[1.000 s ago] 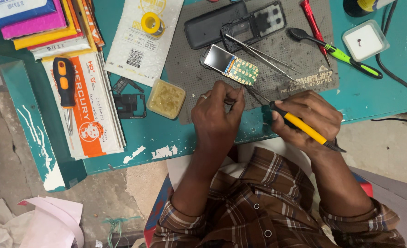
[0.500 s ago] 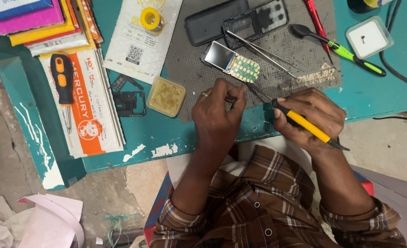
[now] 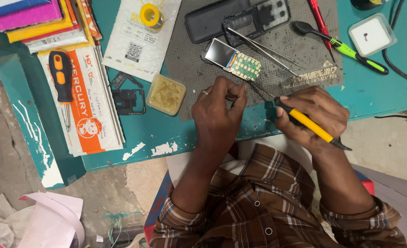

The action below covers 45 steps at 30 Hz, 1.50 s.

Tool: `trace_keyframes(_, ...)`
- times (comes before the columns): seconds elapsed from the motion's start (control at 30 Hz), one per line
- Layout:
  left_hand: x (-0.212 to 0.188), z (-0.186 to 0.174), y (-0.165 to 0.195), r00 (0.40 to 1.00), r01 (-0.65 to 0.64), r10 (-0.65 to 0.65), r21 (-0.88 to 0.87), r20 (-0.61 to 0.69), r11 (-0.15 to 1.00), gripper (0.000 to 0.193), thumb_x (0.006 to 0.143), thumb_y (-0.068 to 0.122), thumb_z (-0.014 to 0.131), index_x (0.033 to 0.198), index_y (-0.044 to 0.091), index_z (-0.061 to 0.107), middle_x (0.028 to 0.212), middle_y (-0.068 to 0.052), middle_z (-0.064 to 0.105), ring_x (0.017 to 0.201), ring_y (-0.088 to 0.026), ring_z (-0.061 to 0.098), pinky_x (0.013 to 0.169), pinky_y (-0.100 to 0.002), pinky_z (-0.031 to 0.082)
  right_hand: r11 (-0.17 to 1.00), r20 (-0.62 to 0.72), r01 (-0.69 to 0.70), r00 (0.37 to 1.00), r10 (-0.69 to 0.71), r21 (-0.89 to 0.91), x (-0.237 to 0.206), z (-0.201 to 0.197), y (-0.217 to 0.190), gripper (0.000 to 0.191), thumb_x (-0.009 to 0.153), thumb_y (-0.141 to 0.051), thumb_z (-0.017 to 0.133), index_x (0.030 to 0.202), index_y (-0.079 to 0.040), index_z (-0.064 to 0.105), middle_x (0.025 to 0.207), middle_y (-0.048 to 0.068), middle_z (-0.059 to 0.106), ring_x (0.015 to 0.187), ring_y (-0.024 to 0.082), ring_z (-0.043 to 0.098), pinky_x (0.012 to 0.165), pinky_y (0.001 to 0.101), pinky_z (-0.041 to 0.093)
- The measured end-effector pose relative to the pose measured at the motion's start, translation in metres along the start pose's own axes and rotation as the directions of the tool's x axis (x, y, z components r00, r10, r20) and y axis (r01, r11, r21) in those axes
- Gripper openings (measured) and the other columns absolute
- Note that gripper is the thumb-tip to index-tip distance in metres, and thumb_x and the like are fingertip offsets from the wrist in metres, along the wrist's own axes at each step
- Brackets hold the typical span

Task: The person uses a soldering iron and tweezers to work on a small circuit board attached to a mobile phone screen assembly. They apply flux, solder several points on the board, and repeatedly flip and inspect the assembly. The person also handles a roll of solder and a small container of flux during the process.

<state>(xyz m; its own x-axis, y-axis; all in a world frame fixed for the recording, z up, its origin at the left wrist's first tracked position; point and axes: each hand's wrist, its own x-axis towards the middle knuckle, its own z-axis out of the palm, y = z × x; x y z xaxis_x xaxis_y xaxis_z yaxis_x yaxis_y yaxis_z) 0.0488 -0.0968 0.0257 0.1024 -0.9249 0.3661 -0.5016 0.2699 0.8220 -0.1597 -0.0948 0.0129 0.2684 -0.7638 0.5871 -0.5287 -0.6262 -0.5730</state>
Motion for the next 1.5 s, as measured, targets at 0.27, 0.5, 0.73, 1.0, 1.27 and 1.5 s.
trace_keyframes(0.27, -0.0005, -0.0004, 0.0005, 1.0, -0.001, 0.001, 0.002, 0.0, 1.0, 0.022, 0.093, 0.005, 0.077, 0.09, 0.006, 0.056, 0.078, -0.004, 0.066, 0.072, -0.021, 0.068, 0.071, -0.036, 0.051, 1.0, 0.014, -0.011, 1.0, 0.011, -0.023, -0.0008, -0.0003, -0.0022, 0.014, 0.095, -0.007, 0.083, 0.102, 0.002, 0.075, 0.09, 0.013, 0.071, 0.08, 0.025, 0.074, 0.073, 0.0325, 0.059)
trace_keyframes(0.5, -0.0023, 0.0008, -0.0012, 1.0, 0.009, -0.009, 0.002, 0.004, 1.0, 0.022, 0.093, 0.005, 0.077, 0.089, 0.006, 0.056, 0.078, -0.004, 0.065, 0.073, -0.021, 0.069, 0.072, -0.036, 0.051, 1.0, 0.015, -0.007, 1.0, 0.007, -0.009, -0.0036, 0.001, 0.0005, 0.014, 0.095, -0.007, 0.083, 0.101, 0.002, 0.074, 0.091, 0.013, 0.071, 0.08, 0.025, 0.074, 0.073, 0.0321, 0.06)
trace_keyframes(0.73, -0.0023, 0.0002, -0.0017, 1.0, -0.006, 0.006, 0.009, 0.004, 1.0, 0.021, 0.094, 0.005, 0.077, 0.09, 0.007, 0.056, 0.078, -0.004, 0.066, 0.072, -0.019, 0.069, 0.072, -0.035, 0.051, 1.0, 0.014, 0.0, 1.0, 0.0, 0.002, -0.005, 0.0005, 0.0023, 0.015, 0.095, -0.005, 0.084, 0.103, 0.003, 0.074, 0.092, 0.014, 0.071, 0.081, 0.025, 0.074, 0.073, 0.0326, 0.06)
trace_keyframes(1.0, -0.0031, 0.0001, -0.0019, 1.0, -0.007, 0.007, 0.01, 0.005, 1.0, 0.021, 0.094, 0.004, 0.077, 0.09, 0.006, 0.057, 0.078, -0.004, 0.066, 0.072, -0.02, 0.068, 0.072, -0.036, 0.051, 1.0, 0.015, 0.001, 1.0, -0.001, 0.003, -0.0043, 0.002, 0.0014, 0.015, 0.094, -0.005, 0.084, 0.103, 0.003, 0.075, 0.091, 0.013, 0.071, 0.08, 0.024, 0.074, 0.073, 0.0323, 0.059)
trace_keyframes(1.27, -0.0018, 0.0001, -0.0011, 1.0, -0.01, 0.01, 0.017, 0.004, 1.0, 0.021, 0.094, 0.005, 0.077, 0.089, 0.007, 0.056, 0.078, -0.003, 0.065, 0.072, -0.02, 0.068, 0.073, -0.036, 0.051, 1.0, 0.026, -0.003, 1.0, 0.003, -0.004, -0.0033, 0.0007, 0.0006, 0.014, 0.094, -0.005, 0.084, 0.101, 0.003, 0.074, 0.091, 0.013, 0.071, 0.08, 0.024, 0.074, 0.073, 0.032, 0.059)
trace_keyframes(1.5, -0.0037, 0.0, -0.0034, 1.0, -0.008, 0.008, 0.027, 0.012, 1.0, 0.022, 0.094, 0.005, 0.077, 0.09, 0.006, 0.056, 0.078, -0.004, 0.065, 0.07, -0.021, 0.066, 0.072, -0.037, 0.05, 1.0, 0.005, 0.01, 1.0, -0.01, -0.01, -0.0071, 0.0024, 0.0035, 0.014, 0.095, -0.004, 0.083, 0.103, 0.003, 0.074, 0.093, 0.014, 0.072, 0.081, 0.026, 0.074, 0.074, 0.033, 0.06)
